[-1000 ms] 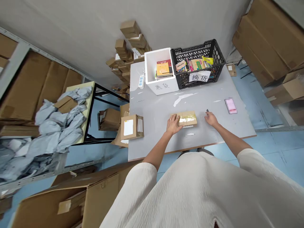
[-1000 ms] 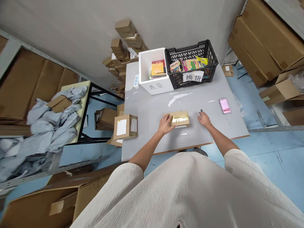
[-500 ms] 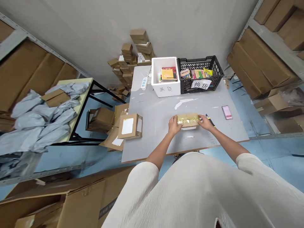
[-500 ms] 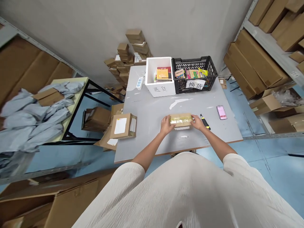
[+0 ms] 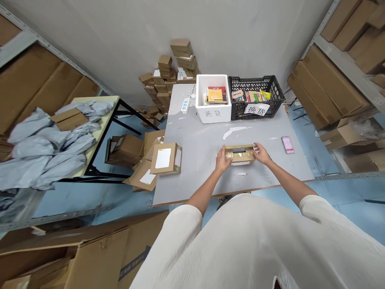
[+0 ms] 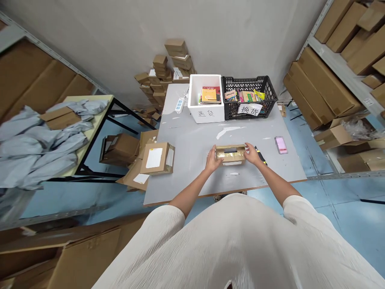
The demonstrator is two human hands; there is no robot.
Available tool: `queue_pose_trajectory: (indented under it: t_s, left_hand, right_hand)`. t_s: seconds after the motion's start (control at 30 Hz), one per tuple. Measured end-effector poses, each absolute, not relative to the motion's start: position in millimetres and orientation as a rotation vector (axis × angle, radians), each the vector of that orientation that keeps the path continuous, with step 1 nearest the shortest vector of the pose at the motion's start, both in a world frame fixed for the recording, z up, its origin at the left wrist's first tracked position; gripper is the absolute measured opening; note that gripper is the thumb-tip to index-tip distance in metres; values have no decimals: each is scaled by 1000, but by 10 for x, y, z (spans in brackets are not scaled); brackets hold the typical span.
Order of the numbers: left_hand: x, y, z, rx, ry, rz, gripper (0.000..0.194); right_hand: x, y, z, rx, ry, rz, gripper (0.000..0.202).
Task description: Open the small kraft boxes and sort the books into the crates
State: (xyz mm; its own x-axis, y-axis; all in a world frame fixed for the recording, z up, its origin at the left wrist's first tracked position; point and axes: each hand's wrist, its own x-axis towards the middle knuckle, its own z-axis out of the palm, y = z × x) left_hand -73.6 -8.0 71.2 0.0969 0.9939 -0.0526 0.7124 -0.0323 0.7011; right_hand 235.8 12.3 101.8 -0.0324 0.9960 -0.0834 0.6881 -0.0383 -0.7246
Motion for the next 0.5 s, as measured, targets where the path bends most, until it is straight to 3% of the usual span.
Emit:
queue_pose_trajectory:
  t_s: [0.2,0.5]
  left_hand:
    - [-763,-69,594,1619,1510,824,125]
    - [-784,-155,625,1697,1538,736,106]
  right_hand:
    - [2332,295,1097,-1717,-1724,879,57]
    - [2272,519,1103,-1920,-2068,868,64]
